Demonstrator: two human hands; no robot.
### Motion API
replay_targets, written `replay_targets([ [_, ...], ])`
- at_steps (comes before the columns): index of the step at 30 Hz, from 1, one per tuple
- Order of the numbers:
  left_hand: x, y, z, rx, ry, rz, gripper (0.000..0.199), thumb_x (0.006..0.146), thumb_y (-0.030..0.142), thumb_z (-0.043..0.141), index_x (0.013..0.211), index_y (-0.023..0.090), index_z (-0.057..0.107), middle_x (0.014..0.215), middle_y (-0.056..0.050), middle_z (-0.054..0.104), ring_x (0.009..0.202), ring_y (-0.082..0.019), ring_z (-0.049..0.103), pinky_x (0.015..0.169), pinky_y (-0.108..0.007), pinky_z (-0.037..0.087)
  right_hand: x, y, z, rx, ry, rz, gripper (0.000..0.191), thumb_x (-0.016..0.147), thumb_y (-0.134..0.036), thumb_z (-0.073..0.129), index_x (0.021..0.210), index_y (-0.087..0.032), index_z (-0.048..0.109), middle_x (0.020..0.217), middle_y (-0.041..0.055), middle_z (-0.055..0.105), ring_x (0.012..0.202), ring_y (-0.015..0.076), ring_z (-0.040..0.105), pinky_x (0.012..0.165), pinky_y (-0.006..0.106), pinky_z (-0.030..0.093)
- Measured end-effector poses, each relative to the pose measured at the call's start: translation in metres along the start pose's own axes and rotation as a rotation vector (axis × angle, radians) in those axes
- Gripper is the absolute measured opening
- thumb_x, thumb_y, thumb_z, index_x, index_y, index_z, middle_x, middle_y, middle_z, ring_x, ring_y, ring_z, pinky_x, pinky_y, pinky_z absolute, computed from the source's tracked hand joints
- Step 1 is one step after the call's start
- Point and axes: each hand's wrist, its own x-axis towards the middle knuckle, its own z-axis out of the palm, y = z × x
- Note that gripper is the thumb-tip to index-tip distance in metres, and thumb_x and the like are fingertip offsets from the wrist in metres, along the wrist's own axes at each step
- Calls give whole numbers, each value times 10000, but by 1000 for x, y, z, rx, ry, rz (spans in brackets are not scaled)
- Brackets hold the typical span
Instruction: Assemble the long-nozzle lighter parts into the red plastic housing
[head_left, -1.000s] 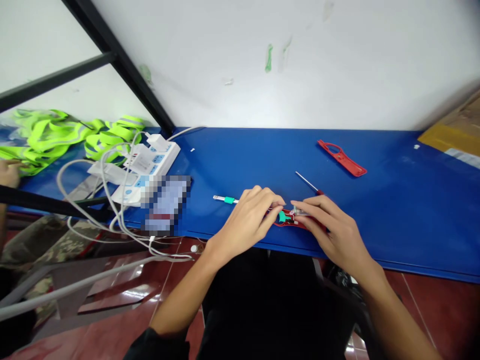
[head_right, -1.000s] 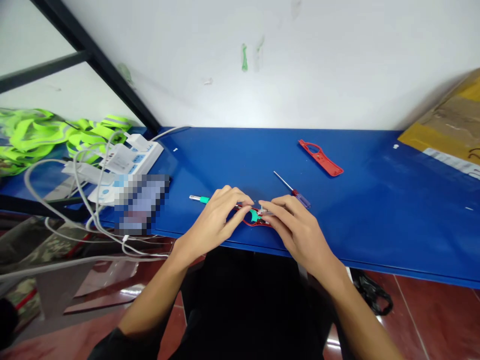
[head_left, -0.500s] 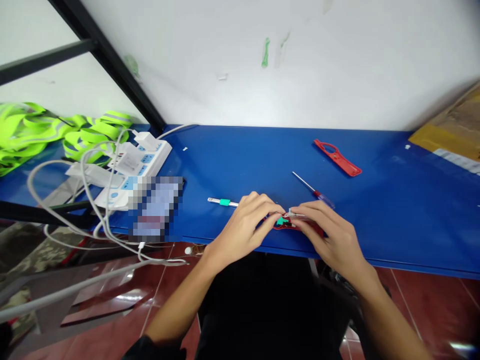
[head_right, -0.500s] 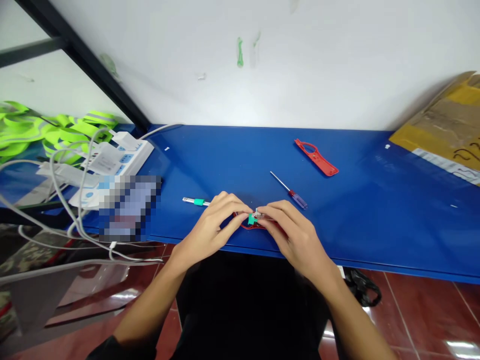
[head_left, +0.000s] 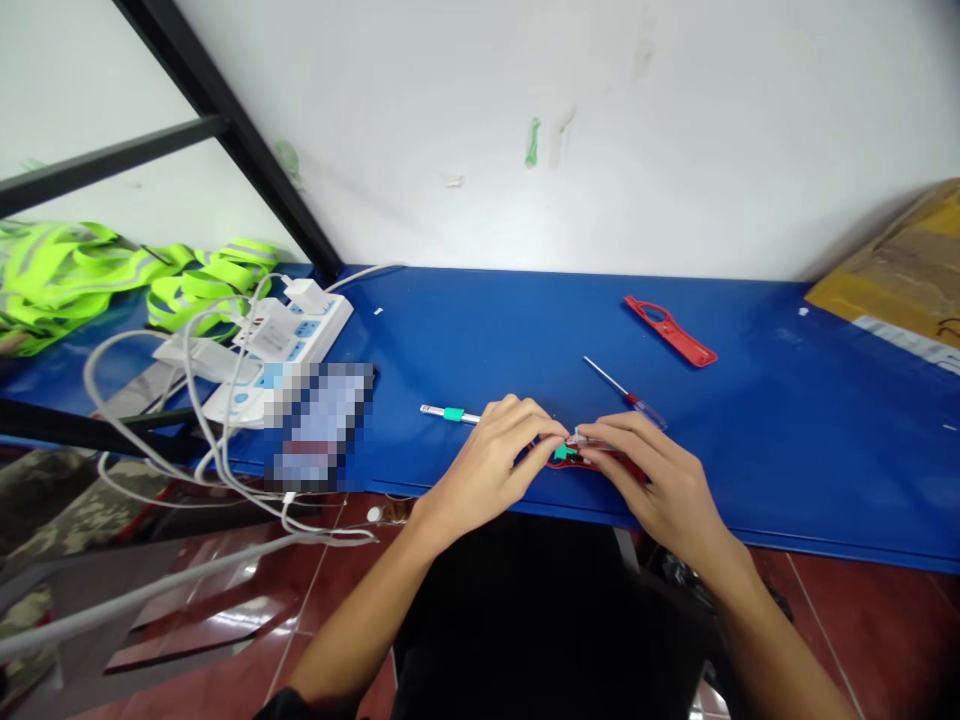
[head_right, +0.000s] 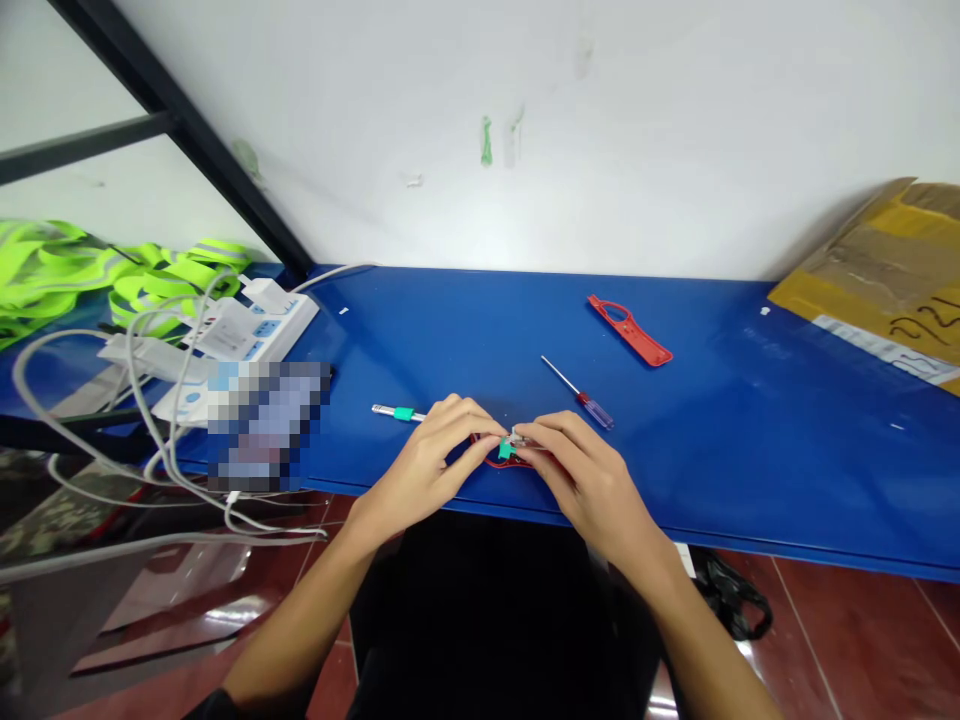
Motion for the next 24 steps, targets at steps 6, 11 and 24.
replay_targets([
  [6,0,-2,1,-8,7,18,193,1142,285,528,1102,205,699,1028,-34,728,952,-184,597,912,-370,424,1,-1,0,-1,-13,-30,291,1025,-131,674,1293,-241,686,1162,69,741,1008,173,740,908,323,634],
  [11,0,-3,2,11,11,19,195,1145,284,518,1140,213,699,1059,-44,736,976,-192,608,918,-373,431,1,-2,0,-20,7,-16,287,1026,-144,678,1292,-251,685,1139,71,744,987,183,743,896,347,641],
  [24,0,-2,3,64,23,47,202,1147,279,509,1107,209,694,1041,-38,736,949,-188,608,906,-372,424,2,-3,0,-23,14,-6,243,1044,-191,653,1269,-259,713,1138,73,769,1004,206,755,911,378,646],
])
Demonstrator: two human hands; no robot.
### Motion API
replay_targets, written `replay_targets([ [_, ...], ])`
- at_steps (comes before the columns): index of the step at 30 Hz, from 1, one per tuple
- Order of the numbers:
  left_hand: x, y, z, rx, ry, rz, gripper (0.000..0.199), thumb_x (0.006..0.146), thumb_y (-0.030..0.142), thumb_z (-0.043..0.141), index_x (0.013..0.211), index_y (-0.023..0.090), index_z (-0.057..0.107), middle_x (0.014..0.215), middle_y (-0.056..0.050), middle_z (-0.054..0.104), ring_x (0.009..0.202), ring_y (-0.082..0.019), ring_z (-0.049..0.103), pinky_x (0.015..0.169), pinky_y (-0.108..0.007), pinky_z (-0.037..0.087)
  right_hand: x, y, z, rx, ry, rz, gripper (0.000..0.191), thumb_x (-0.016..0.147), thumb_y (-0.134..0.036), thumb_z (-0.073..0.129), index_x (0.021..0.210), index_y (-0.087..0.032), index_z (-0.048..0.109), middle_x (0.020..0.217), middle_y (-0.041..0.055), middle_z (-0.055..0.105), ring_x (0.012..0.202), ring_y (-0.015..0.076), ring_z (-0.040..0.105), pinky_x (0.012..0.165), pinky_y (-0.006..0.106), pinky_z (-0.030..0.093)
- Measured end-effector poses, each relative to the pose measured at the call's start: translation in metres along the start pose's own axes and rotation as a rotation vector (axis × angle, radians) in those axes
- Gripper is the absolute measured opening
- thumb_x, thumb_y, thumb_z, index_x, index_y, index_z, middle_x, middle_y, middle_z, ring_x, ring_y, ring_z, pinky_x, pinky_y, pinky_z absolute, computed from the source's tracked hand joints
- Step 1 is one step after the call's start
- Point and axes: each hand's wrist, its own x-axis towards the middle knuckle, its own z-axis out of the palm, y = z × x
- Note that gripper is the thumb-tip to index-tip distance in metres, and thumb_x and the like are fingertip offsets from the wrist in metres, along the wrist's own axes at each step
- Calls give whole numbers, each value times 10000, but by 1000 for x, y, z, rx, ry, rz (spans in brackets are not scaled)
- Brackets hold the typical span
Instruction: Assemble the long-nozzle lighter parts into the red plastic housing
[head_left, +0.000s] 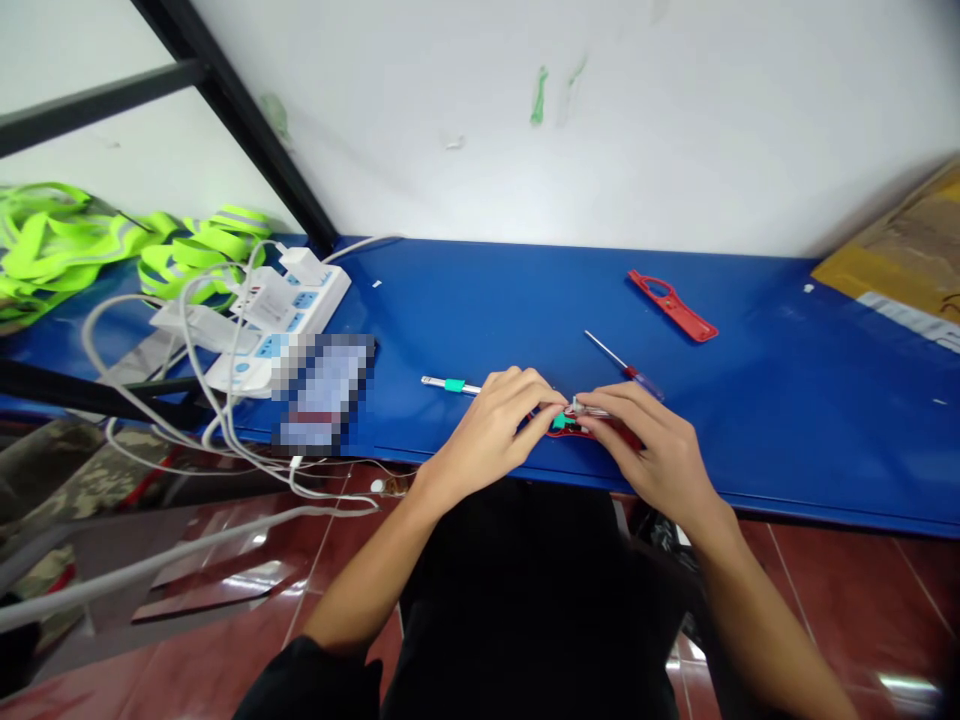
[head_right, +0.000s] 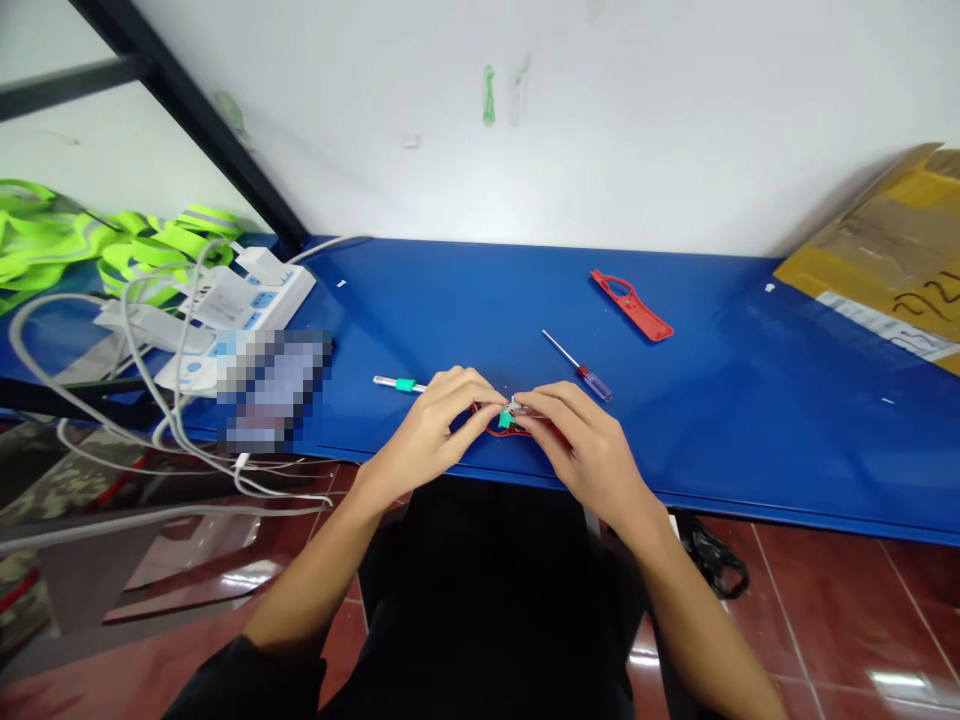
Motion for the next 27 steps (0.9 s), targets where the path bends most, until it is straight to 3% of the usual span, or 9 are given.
replay_targets([
  [27,1,-2,2,10,2,41,179,1133,255,535,1109,193,700,1036,-46,751,957,-196,596,906,-381,437,-2,3,1,-78,12,-77,307,1019,-146,686,1304,-258,695,1111,66,748,956,181,741,859,337,637],
])
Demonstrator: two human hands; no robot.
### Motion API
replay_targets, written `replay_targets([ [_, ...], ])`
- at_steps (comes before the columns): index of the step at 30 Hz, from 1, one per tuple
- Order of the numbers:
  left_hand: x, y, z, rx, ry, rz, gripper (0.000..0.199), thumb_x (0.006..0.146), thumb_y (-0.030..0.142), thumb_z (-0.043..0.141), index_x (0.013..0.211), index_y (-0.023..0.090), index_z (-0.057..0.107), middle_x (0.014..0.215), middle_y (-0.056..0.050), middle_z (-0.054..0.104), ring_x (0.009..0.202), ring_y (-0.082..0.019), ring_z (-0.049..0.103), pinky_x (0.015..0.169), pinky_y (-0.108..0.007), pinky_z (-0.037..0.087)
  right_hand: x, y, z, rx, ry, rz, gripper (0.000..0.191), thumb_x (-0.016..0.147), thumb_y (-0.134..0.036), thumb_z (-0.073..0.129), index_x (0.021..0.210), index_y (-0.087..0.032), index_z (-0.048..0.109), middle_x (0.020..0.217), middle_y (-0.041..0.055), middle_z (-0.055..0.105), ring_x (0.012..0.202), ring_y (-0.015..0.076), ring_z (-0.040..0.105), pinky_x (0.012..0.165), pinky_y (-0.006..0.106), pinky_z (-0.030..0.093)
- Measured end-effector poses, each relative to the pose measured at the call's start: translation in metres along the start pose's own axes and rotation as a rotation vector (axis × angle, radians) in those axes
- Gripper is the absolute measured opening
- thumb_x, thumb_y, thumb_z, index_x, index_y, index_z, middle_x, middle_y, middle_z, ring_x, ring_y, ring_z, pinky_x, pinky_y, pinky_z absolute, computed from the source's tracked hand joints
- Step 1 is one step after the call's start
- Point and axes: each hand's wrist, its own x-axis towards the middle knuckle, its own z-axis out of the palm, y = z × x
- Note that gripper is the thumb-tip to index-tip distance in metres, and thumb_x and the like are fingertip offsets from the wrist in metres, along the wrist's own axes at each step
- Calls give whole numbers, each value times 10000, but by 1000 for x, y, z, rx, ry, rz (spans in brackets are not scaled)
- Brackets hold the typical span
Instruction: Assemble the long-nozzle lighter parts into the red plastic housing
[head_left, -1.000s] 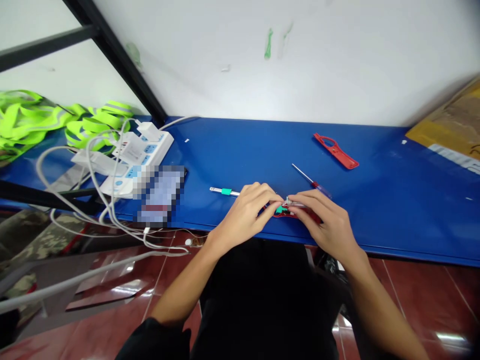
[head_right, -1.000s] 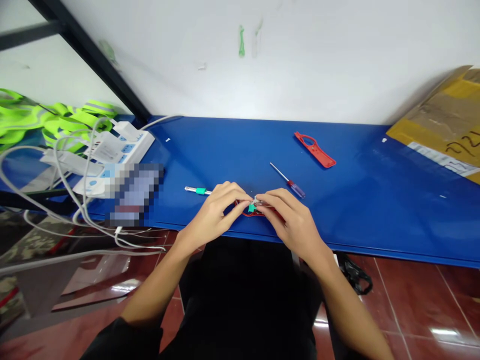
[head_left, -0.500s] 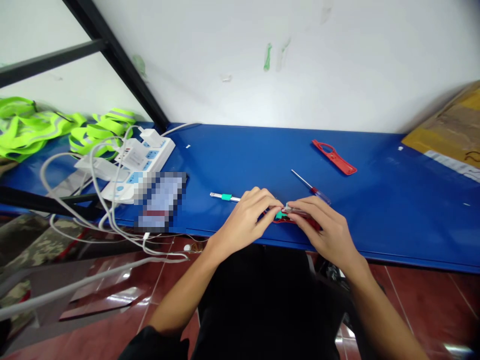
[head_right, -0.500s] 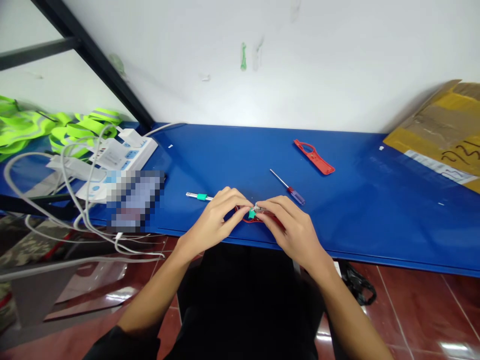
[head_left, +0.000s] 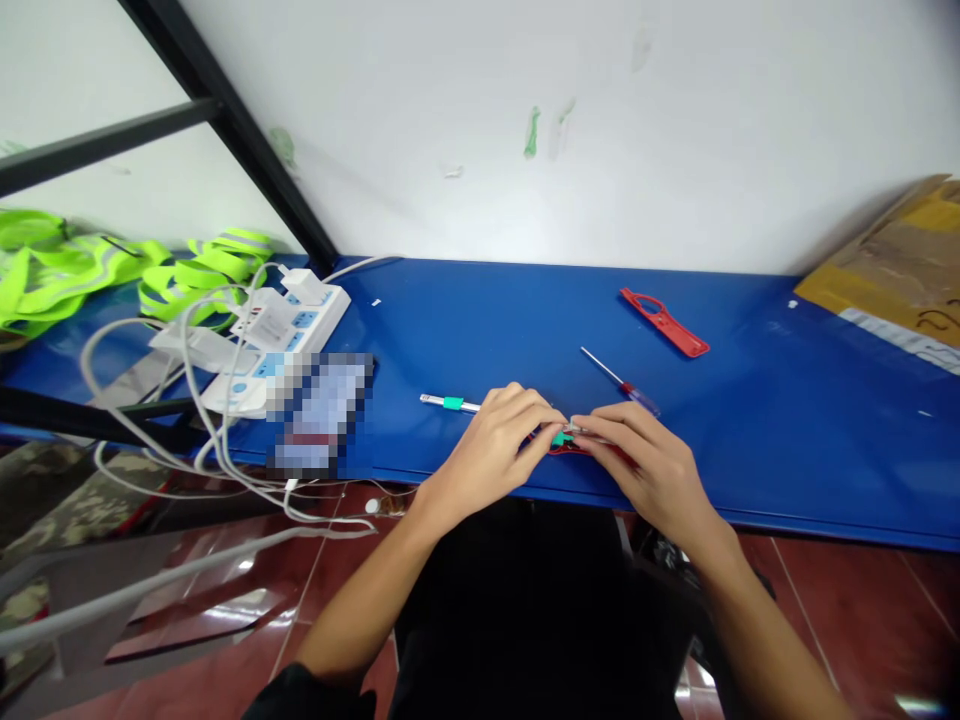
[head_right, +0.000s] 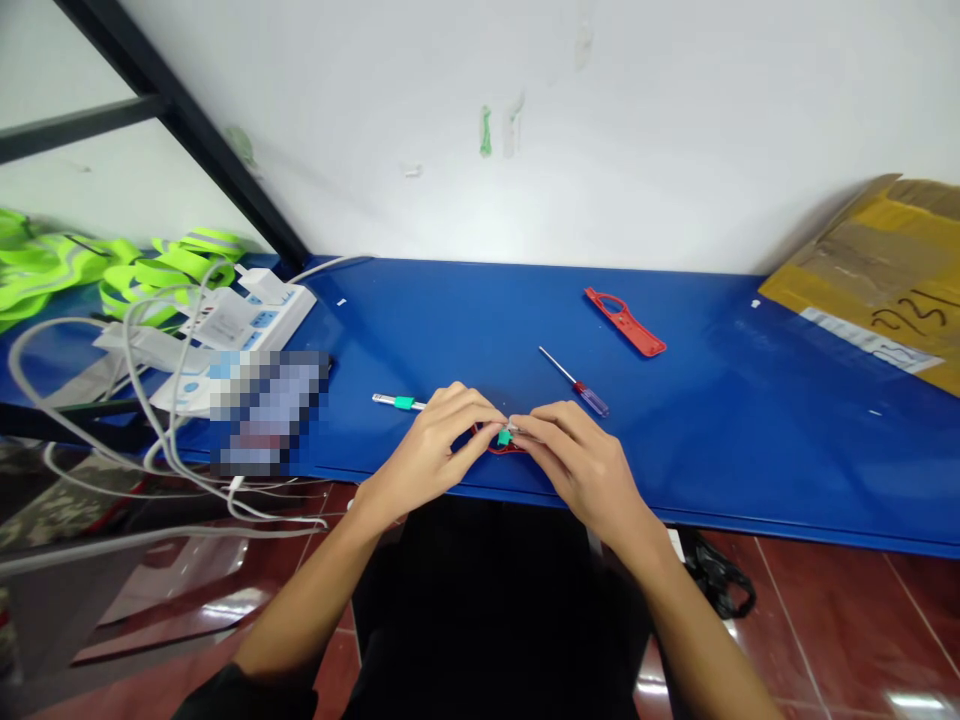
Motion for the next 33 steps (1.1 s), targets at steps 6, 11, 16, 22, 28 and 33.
replay_targets([
  [6,1,-1,3,19,33,11,167,1120,242,569,1092,190,725,1011,-30,776,929,-181,620,917,-376,435,-1,0,0,-17,-9,-11,326,997,-112,707,1304,-223,693,1086,64,746,940,162,720,852,310,613],
  [11,2,-3,5,12,83,30,150,1102,226,608,1053,185,744,973,-16,790,901,-167,656,913,-366,437,-1,1,2,-3,18,-38,327,979,-89,722,1283,-206,695,1085,64,767,917,165,719,848,318,608],
  [16,1,-3,5,-10,101,47,150,1097,232,619,1033,190,748,940,-9,788,874,-161,661,907,-366,436,-1,1,2,33,30,-50,383,970,-69,729,1316,-223,675,1134,65,787,953,179,732,879,347,611],
  [22,1,-2,6,-49,84,25,162,1101,224,608,1014,194,741,932,-1,790,863,-154,677,934,-377,432,-1,-1,1,21,11,-60,407,964,-55,735,1335,-205,660,1135,74,792,957,174,723,872,351,602],
  [28,1,0,4,-61,67,-46,124,1097,243,625,1060,216,740,986,4,793,963,-167,660,976,-371,435,-2,0,0,7,3,-23,390,959,-64,746,1316,-200,669,1130,73,777,960,171,711,882,339,601],
  [33,2,1,2,-57,58,-62,118,1098,225,614,1047,212,719,982,8,781,970,-169,642,982,-370,434,-3,1,-2,25,-2,3,401,962,-60,738,1326,-211,666,1128,65,773,975,169,714,902,338,600],
])
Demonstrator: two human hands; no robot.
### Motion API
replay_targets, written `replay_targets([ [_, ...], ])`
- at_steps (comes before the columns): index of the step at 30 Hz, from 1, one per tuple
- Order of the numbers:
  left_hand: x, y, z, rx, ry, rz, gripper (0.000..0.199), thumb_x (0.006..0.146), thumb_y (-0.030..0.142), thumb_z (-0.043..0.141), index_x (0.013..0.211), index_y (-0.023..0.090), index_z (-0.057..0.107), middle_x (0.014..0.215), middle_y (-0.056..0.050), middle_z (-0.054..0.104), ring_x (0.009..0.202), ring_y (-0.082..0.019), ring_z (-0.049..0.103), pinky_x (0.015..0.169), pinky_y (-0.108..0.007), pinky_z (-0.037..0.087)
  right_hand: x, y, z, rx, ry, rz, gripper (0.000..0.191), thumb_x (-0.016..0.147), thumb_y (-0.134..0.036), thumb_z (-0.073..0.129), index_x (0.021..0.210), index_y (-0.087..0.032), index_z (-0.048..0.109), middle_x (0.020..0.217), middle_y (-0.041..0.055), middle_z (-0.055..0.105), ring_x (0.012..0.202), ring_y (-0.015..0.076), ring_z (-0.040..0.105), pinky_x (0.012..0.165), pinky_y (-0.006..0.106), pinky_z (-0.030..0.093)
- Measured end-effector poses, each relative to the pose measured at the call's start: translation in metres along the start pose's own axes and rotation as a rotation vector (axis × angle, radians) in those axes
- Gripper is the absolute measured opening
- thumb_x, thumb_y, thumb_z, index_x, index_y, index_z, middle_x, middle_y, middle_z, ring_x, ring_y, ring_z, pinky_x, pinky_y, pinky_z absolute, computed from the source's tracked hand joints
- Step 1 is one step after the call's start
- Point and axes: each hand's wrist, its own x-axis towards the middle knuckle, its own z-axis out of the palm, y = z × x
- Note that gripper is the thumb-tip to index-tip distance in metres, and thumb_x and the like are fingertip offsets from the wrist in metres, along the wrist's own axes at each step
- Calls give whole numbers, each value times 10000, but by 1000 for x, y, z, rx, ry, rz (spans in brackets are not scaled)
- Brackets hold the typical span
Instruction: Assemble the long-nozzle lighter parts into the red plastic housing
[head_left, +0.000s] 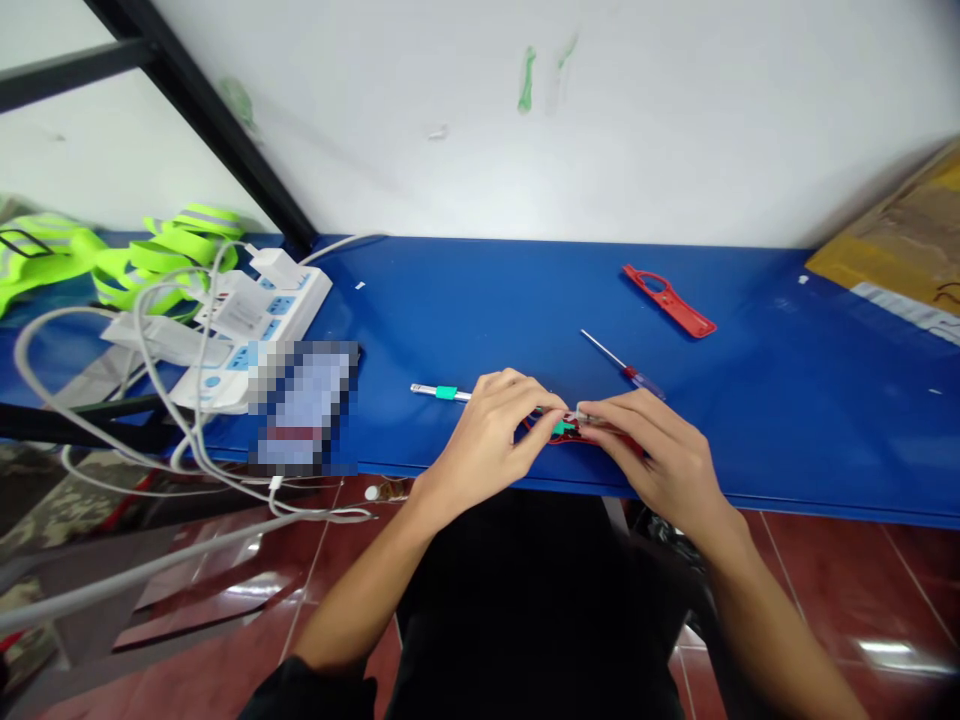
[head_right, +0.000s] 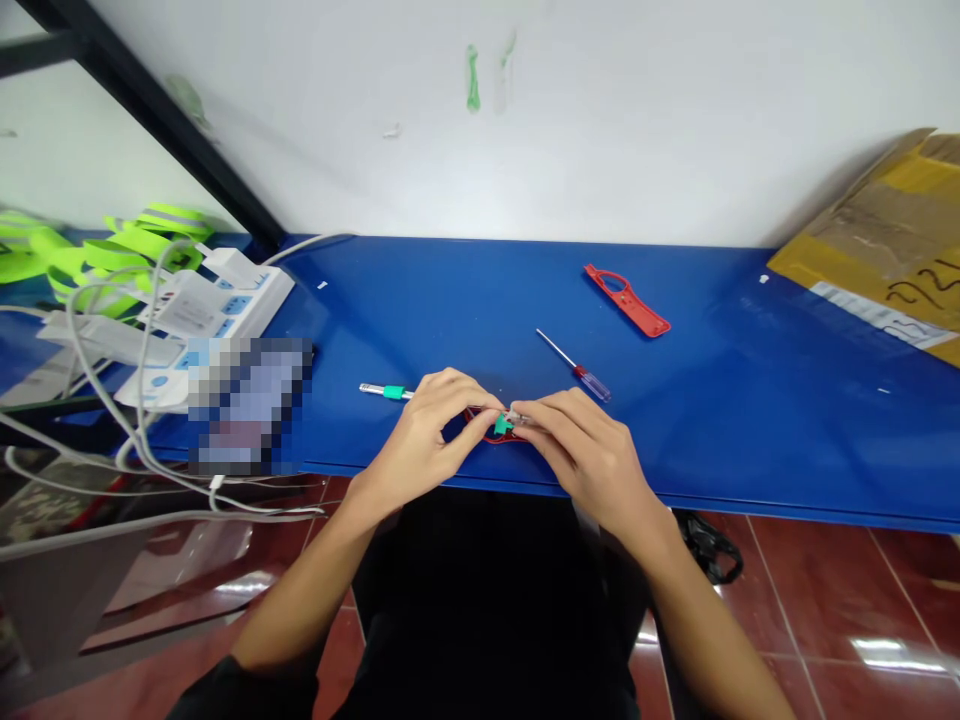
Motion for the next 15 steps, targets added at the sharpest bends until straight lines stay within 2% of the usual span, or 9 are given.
replay_targets([
  [6,0,0,1,7,-16,19,130,1100,212,600,1019,205,702,946,12,764,916,-163,641,953,-367,429,1,-2,0,36,-5,12,423,958,-56,739,1339,-226,666,1133,62,773,985,178,722,896,344,603],
  [15,-1,-2,4,-35,35,55,122,1067,177,636,987,210,722,920,8,781,885,-167,680,950,-376,454,1,-2,1,76,-19,12,416,969,-72,733,1331,-266,668,1142,49,775,950,184,709,859,369,600],
])
